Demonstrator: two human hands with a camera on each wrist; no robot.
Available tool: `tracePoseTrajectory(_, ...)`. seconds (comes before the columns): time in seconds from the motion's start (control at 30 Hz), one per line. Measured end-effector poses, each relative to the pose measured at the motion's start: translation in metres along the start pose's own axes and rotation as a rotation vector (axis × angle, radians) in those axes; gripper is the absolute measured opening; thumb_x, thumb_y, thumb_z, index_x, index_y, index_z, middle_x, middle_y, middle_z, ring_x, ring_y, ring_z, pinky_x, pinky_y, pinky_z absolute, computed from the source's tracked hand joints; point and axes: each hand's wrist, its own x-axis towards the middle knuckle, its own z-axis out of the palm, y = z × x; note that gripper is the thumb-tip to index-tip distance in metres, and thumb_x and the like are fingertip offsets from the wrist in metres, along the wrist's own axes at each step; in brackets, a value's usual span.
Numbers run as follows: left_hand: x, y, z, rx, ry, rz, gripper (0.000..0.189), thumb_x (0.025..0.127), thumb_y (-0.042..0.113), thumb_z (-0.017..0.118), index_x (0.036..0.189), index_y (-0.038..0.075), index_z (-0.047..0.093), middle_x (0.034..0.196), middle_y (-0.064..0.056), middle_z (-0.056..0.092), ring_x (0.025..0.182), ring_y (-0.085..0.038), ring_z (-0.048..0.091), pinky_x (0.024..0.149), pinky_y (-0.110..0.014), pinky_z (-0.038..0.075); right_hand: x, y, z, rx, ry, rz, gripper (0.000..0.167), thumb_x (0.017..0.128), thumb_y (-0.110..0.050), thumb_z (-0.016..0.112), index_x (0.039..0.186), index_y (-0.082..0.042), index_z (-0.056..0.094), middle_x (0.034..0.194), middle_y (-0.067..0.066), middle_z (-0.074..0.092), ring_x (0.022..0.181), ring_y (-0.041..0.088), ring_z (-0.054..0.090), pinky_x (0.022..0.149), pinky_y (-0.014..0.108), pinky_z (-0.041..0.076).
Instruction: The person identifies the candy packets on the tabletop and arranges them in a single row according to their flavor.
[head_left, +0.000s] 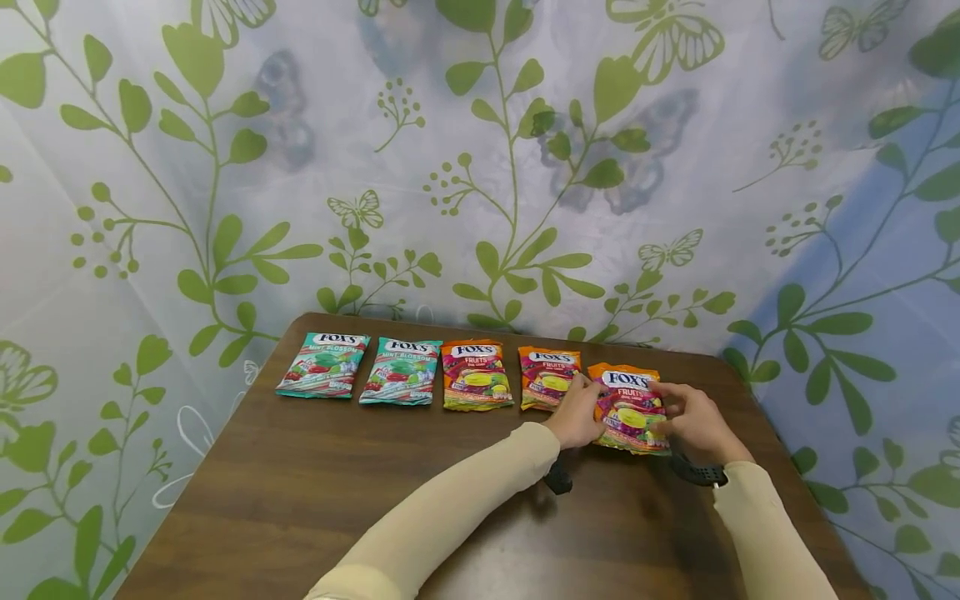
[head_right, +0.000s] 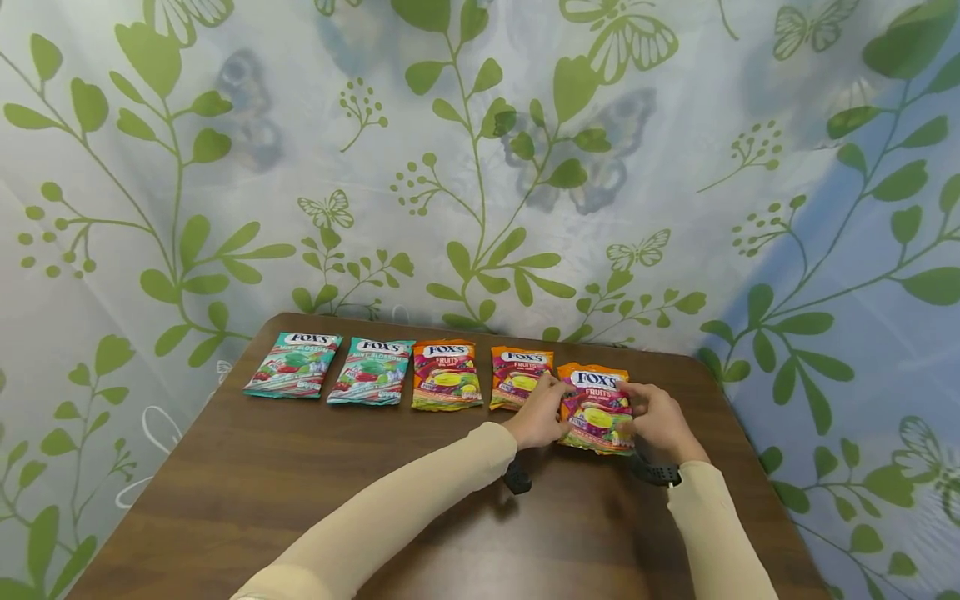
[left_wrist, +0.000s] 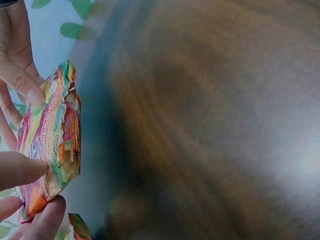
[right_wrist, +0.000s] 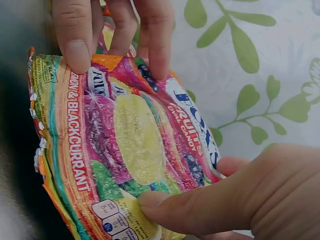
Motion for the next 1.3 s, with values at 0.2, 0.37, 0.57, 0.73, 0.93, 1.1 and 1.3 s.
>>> tracePoseTrajectory(0.2, 0.014, 0.006, -0.007, 0.043, -0.037, -0.006, 0.067, 0.096, 0.016, 0.087, 0.156, 0.014, 0.056, 0.142, -0.006, 0.040, 0.104, -0.011, 0.051, 0.083, -0.020, 0.049, 0.012, 0.004, -0.007, -0.004, -0.009, 0.004, 0.077, 0.090, -0.001, 0.087, 0.157, 0.009, 0.050, 0.150, 0.039, 0.053, 0.122, 0.054, 0.065, 0.085, 0.051, 0.062)
tracePoseTrajectory(0.37, 0.020, 0.008, -0.012, 0.066, -0.038, -0.036, 0.064, 0.096, 0.014, 0.086, 0.154, 0.015, 0.059, 0.145, -0.006, 0.042, 0.108, -0.009, 0.053, 0.082, -0.019, 0.049, 0.021, 0.004, -0.007, 0.019, -0.019, 0.023, 0.079, 0.089, 0.002, 0.086, 0.158, 0.010, 0.048, 0.150, 0.040, 0.051, 0.125, 0.056, 0.063, 0.086, 0.054, 0.062)
tracePoseTrajectory(0.57, 0.007, 0.034, -0.027, 0.007, -0.067, -0.109, 0.064, 0.095, 0.003, 0.083, 0.154, 0.015, 0.061, 0.149, -0.007, 0.042, 0.104, -0.011, 0.056, 0.073, -0.025, 0.049, 0.024, 0.012, -0.007, 0.029, -0.030, 0.035, 0.080, 0.088, 0.007, 0.082, 0.159, 0.013, 0.044, 0.151, 0.043, 0.049, 0.125, 0.058, 0.062, 0.085, 0.053, 0.062)
tracePoseTrajectory(0.73, 0.004, 0.044, -0.032, -0.031, -0.082, -0.140, 0.067, 0.091, -0.008, 0.079, 0.153, 0.011, 0.061, 0.153, -0.008, 0.040, 0.113, -0.015, 0.056, 0.072, -0.024, 0.051, 0.028, 0.023, -0.006, 0.015, -0.038, 0.036, 0.081, 0.087, 0.007, 0.081, 0.158, 0.013, 0.045, 0.152, 0.043, 0.048, 0.128, 0.059, 0.060, 0.087, 0.053, 0.061)
tracePoseTrajectory(0.93, 0.003, 0.051, -0.036, 0.064, -0.046, -0.153, 0.058, 0.094, -0.001, 0.081, 0.148, 0.008, 0.063, 0.151, -0.009, 0.044, 0.131, -0.018, 0.055, 0.099, -0.028, 0.055, 0.038, 0.026, -0.005, 0.023, -0.026, 0.048, 0.081, 0.086, 0.006, 0.082, 0.159, 0.012, 0.046, 0.153, 0.042, 0.049, 0.131, 0.059, 0.058, 0.092, 0.057, 0.060)
tracePoseTrajectory(1.1, -0.001, 0.059, -0.039, 0.081, -0.050, -0.164, 0.057, 0.098, 0.001, 0.079, 0.152, 0.003, 0.060, 0.155, -0.012, 0.042, 0.135, -0.019, 0.054, 0.102, -0.027, 0.054, 0.045, 0.028, -0.003, 0.025, -0.018, 0.098, 0.082, 0.087, 0.006, 0.082, 0.160, 0.011, 0.045, 0.157, 0.040, 0.046, 0.135, 0.058, 0.055, 0.098, 0.062, 0.057)
tracePoseTrajectory(1.3, 0.006, 0.057, -0.032, 0.132, -0.045, -0.133, 0.055, 0.100, 0.001, 0.077, 0.151, 0.003, 0.058, 0.161, -0.014, 0.038, 0.143, -0.021, 0.051, 0.105, -0.027, 0.052, 0.049, 0.034, -0.002, 0.029, 0.013, 0.135, 0.083, 0.086, 0.004, 0.080, 0.161, 0.009, 0.045, 0.157, 0.040, 0.045, 0.136, 0.058, 0.055, 0.095, 0.058, 0.059)
